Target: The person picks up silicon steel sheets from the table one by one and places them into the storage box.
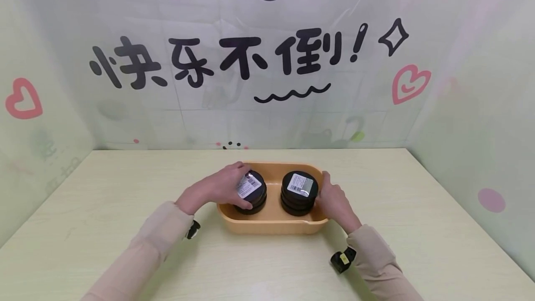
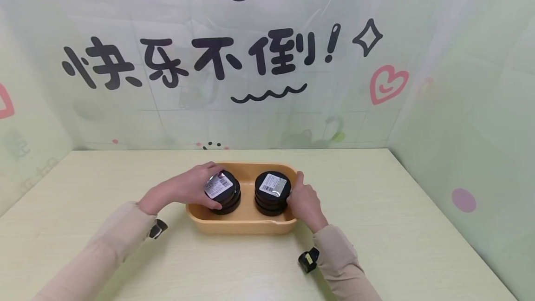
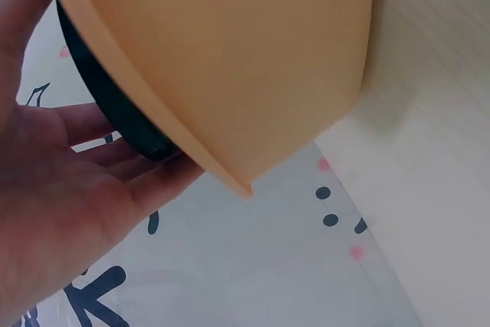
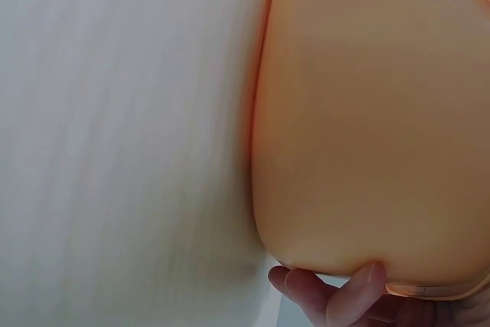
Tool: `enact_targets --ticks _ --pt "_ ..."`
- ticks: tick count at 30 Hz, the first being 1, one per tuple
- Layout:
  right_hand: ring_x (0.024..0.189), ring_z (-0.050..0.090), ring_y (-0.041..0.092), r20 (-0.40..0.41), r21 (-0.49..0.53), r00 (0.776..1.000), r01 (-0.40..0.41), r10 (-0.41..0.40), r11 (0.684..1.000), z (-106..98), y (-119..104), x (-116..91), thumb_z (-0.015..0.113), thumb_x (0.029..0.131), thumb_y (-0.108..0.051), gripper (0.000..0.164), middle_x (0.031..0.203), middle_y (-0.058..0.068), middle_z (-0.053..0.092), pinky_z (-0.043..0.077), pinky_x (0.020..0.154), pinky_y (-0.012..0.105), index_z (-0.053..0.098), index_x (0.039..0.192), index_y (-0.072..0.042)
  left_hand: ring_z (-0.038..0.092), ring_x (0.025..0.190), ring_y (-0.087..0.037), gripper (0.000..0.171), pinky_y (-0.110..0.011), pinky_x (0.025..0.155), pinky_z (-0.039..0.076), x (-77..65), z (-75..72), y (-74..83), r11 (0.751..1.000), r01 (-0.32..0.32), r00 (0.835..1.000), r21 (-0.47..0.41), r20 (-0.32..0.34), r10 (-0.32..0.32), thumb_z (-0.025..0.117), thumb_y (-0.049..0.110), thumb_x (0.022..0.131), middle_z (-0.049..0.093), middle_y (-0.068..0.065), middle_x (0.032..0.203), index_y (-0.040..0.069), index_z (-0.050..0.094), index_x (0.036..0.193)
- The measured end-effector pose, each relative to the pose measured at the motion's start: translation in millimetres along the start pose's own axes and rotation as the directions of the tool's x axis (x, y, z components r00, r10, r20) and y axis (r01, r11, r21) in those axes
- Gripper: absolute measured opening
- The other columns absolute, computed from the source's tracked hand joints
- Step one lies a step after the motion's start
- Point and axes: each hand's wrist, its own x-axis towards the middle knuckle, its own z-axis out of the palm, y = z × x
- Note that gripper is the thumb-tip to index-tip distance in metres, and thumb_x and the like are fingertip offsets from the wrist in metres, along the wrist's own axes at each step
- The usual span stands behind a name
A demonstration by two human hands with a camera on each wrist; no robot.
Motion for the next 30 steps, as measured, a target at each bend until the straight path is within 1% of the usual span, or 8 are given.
enact_targets --ticks 6,13,18,24,30 --pt "0.058 0.053 0.027 0.013 0.0 1.0 -0.018 0.018 1.0 0.4 -1.0 0.3 0.044 0.079 -0.001 0.054 0.072 0.023 0.054 0.044 0.048 0.035 0.024 0.13 0.005 0.048 0.096 -0.025 0.083 -0.036 0.082 0.043 1.9 2.7 -1.6 1.0 0.022 1.0 0.013 0.018 -0.022 0.078 0.033 0.063 0.046 -0.019 0.119 -0.01 0.042 0.124" --pt "0.058 0.054 0.027 0.01 -0.003 1.0 -0.009 0.01 1.0 0.6 -0.3 0.2 0.044 0.079 -0.001 0.054 0.072 0.023 0.054 0.044 0.048 0.036 0.025 0.13 0.005 0.047 0.094 -0.024 0.079 -0.035 0.081 0.042 3.8 4.4 -3.1 1.0 0.015 0.999 0.023 0.028 -0.016 0.077 0.032 0.063 0.048 -0.018 0.113 -0.01 0.044 0.12" --pt "0.059 0.054 0.028 0.008 0.001 1.0 -0.008 0.008 1.0 0.5 0.3 0.3 0.045 0.079 -0.001 0.055 0.072 0.024 0.054 0.044 0.048 0.036 0.025 0.13 0.005 0.047 0.094 -0.024 0.077 -0.036 0.081 0.042 4.6 4.1 -3.2 0.999 0.029 0.999 0.018 0.039 -0.03 0.076 0.032 0.064 0.047 -0.018 0.113 -0.01 0.044 0.121" --pt "0.057 0.054 0.027 0.007 -0.003 1.0 0.002 -0.002 1.0 0.0 0.5 -0.1 0.045 0.079 0.0 0.055 0.07 0.022 0.054 0.043 0.046 0.035 0.025 0.129 0.005 0.046 0.092 -0.021 0.078 -0.033 0.079 0.042 6.1 5.0 -4.4 0.998 0.059 0.996 0.004 0.064 -0.059 0.074 0.033 0.066 0.046 -0.016 0.113 -0.009 0.042 0.123" --pt "0.057 0.053 0.027 0.018 0.0 1.0 -0.005 0.005 1.0 0.0 0.1 0.3 0.044 0.079 0.0 0.056 0.071 0.022 0.054 0.043 0.046 0.034 0.024 0.13 0.006 0.046 0.096 -0.023 0.08 -0.036 0.082 0.042 7.3 6.2 -5.3 0.997 0.08 0.995 -0.007 0.068 -0.079 0.073 0.033 0.067 0.045 -0.018 0.118 -0.009 0.039 0.126"
